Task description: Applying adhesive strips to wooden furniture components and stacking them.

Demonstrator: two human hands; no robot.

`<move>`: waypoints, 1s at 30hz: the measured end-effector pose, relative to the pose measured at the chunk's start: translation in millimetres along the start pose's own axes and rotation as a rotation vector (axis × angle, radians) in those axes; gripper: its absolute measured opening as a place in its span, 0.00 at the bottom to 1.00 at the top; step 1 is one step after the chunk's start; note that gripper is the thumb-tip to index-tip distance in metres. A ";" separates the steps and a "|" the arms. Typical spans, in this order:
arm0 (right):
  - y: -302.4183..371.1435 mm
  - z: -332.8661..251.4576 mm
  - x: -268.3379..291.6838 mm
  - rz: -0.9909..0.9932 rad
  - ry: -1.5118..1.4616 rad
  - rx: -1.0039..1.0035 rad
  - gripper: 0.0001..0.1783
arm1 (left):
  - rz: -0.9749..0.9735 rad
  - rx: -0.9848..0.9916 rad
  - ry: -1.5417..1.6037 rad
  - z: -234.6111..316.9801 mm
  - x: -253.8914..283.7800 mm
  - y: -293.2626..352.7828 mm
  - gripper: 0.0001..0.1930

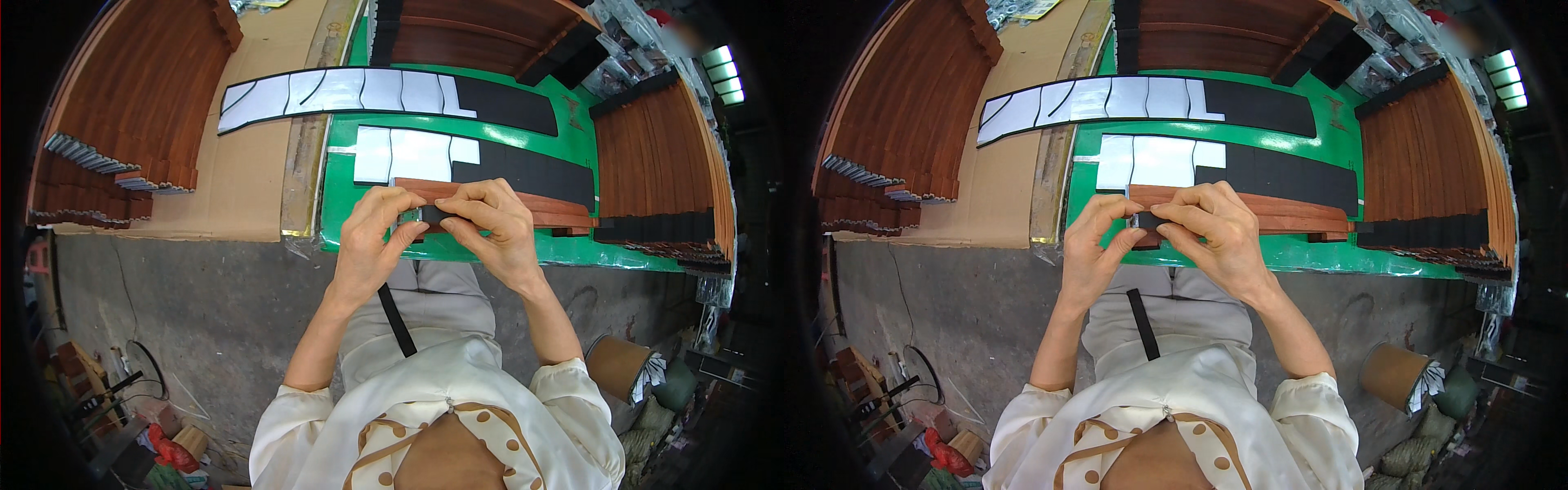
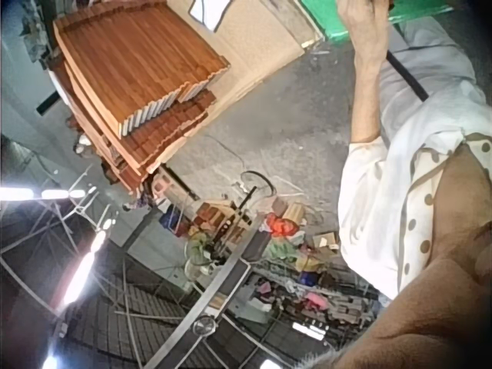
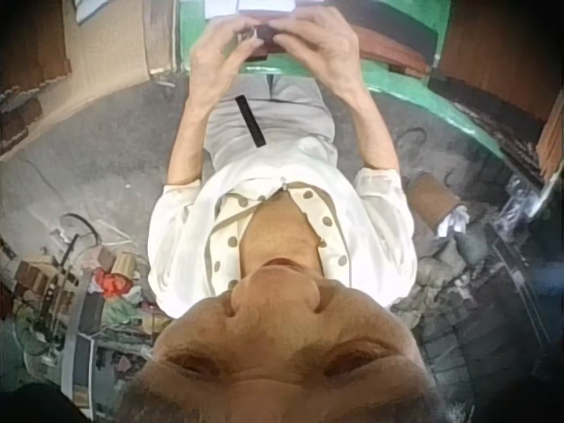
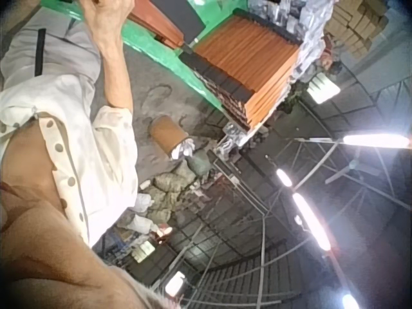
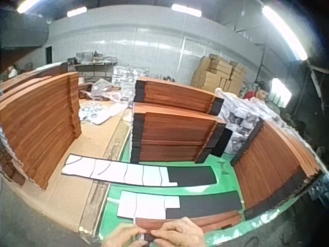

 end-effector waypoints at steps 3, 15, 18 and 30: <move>0.0 -1.2 0.3 0.004 0.004 0.013 0.15 | 0.004 0.001 0.002 -1.8 0.0 1.5 0.12; 4.5 7.6 2.0 0.048 -0.088 -0.014 0.15 | 0.029 -0.125 -0.092 8.1 0.8 1.0 0.13; 8.6 8.9 10.8 0.083 -0.083 0.014 0.15 | 0.089 -0.104 -0.083 9.9 2.1 1.3 0.13; 16.7 -9.0 3.7 0.103 0.113 0.153 0.12 | 0.160 -0.264 -0.364 28.7 -7.1 8.6 0.17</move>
Point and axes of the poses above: each hand's wrist, its own y-axis away from the middle knuckle, its own x-axis out of the back of the hand, z = x × y, the point moved 9 cm from there along -y, towards the middle knuckle, and after that the axes turned 11 degrees about -z, right-handed, at the moved point
